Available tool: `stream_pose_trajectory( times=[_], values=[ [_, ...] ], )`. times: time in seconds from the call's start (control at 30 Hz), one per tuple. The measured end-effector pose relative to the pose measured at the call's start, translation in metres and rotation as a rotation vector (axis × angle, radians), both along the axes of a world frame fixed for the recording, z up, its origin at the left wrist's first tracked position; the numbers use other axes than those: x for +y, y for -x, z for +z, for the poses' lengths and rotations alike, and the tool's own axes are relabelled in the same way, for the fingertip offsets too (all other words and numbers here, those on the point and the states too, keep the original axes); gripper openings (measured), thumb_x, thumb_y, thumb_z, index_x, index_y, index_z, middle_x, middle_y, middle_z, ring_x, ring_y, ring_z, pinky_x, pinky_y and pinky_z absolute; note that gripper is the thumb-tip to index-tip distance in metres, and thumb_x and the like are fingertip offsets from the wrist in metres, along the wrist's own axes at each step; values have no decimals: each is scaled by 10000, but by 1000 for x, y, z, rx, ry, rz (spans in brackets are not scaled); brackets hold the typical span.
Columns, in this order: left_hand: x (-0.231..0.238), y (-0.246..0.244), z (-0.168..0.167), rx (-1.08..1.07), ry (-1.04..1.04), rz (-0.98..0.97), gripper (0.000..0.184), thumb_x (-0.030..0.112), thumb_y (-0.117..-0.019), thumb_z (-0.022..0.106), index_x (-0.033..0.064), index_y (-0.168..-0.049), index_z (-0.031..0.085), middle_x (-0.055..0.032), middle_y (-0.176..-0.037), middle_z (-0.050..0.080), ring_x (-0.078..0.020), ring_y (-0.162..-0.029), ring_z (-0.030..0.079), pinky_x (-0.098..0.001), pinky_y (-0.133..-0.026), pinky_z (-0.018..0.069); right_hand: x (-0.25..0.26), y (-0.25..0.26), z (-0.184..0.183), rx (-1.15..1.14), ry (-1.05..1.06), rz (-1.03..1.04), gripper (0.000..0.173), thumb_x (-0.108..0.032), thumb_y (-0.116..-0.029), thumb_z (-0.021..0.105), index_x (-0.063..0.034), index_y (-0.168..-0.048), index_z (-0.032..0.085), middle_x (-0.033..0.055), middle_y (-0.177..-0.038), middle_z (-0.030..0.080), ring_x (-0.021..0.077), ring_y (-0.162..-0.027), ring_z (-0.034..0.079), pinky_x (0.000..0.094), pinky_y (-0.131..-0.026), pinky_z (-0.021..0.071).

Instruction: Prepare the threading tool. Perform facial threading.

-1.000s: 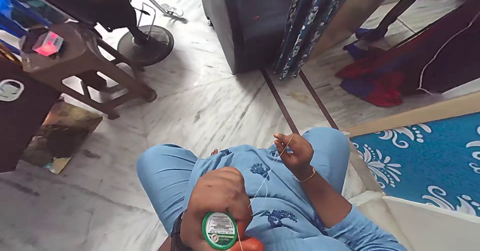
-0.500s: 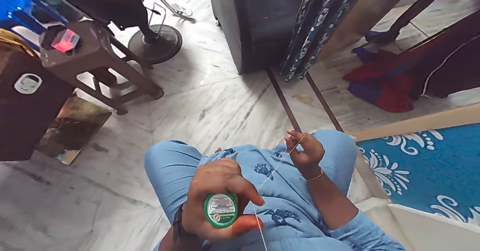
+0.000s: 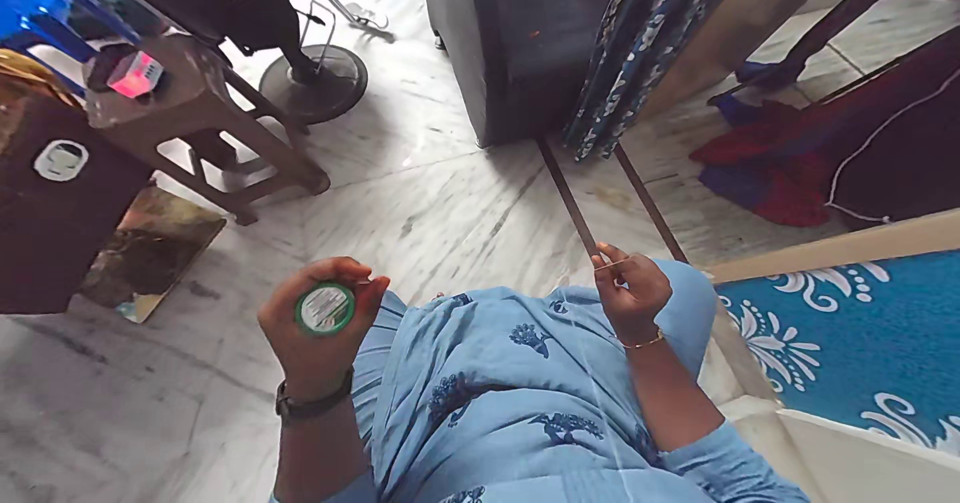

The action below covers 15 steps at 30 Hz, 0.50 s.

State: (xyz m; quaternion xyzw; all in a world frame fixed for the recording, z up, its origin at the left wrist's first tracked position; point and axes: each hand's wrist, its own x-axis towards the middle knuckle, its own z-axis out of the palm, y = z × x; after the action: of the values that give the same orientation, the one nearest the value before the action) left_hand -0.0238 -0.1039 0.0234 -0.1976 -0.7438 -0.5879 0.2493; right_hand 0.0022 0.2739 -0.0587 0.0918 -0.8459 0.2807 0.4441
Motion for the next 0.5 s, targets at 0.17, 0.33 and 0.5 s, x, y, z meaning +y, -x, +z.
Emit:
stream_pose_trajectory(
  times=[0.17,0.33,0.5],
  values=[
    [-7,18,-31,-186,293,313,301,235,-878,792,9,-1055,700,-48,-942,718,-41,-819,672,-255,-783,573,-8,5,-3,-98,-181,-11,255,-248,-1021,594,-115,-999,810,81,-686,691,218,-614,606,383,-627,473],
    [13,27,-61,-503,527,469,219,220,-902,766,96,-1083,756,-181,-1001,745,-389,-915,718,-653,-795,534,-23,7,-2,-232,-255,31,254,-225,-1019,578,-143,-1060,815,69,-761,743,242,-689,676,409,-649,511],
    [38,10,-60,-468,98,43,263,213,-844,798,66,-1040,705,23,-883,700,-35,-763,661,-246,-729,581,-22,1,6,-410,-115,17,399,-352,-1001,594,-50,-1221,735,68,-785,730,242,-696,646,435,-697,521]
  ],
)
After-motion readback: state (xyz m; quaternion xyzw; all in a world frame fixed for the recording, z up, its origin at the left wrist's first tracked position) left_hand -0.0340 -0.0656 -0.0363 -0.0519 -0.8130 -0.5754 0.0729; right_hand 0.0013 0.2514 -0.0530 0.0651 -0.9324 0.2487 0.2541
